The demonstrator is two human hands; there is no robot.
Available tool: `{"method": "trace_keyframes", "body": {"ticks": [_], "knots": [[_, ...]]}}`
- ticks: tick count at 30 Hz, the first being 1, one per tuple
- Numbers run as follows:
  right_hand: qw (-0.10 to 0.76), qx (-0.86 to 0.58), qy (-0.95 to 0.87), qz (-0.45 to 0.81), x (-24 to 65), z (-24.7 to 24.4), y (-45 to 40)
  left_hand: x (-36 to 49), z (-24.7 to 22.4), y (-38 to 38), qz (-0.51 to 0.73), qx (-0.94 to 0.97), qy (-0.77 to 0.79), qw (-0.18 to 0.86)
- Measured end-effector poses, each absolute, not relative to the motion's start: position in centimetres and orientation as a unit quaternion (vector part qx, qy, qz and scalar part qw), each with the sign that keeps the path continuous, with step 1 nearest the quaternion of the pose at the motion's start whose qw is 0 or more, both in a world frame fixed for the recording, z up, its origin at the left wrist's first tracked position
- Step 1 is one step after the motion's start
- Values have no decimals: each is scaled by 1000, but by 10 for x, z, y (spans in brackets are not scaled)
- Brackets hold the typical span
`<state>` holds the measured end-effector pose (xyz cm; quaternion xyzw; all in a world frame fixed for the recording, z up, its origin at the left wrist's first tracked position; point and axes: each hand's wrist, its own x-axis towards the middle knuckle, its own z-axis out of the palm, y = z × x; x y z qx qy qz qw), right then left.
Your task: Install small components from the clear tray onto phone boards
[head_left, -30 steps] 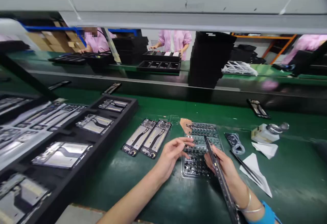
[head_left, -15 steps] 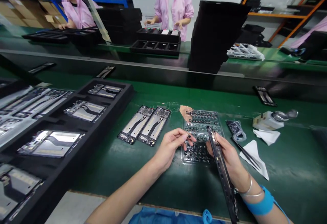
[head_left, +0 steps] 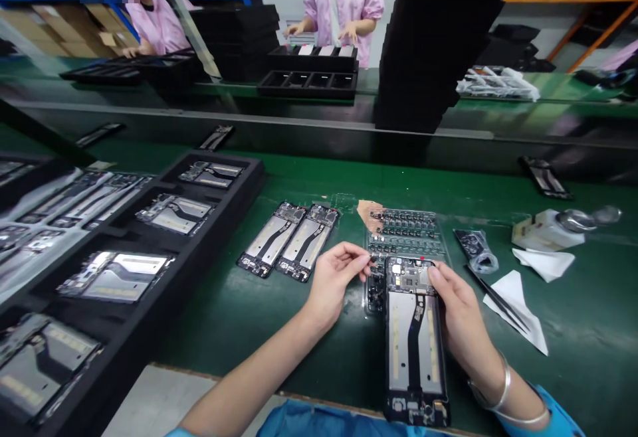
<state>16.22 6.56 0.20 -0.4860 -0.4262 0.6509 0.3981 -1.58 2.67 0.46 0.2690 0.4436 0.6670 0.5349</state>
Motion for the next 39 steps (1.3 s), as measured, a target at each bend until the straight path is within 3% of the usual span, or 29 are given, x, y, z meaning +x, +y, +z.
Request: {"method": "trace_keyframes", "body": {"ticks": [8,18,24,28,33,36,39], "knots": [[343,-463,-489,654,158,-1,54,-13,9,17,621,537,512,251],[304,-442,-521,664,157,0,48,-18,-1,15,502,715,485,-26],[303,-431,-528,666,156,2,49,-20,-6,16,447,762,451,-128],[308,-429,-528,665,156,2,51,-19,-6,19,445,783,409,-148],[300,-431,-518,675,157,0,53,-21,-2,22,431,796,416,-89],[301,-434,-513,677,158,0,53,-21,2,22,436,789,433,-9],[306,-436,-503,680,159,0,53,-18,9,19,467,742,459,145]]}}
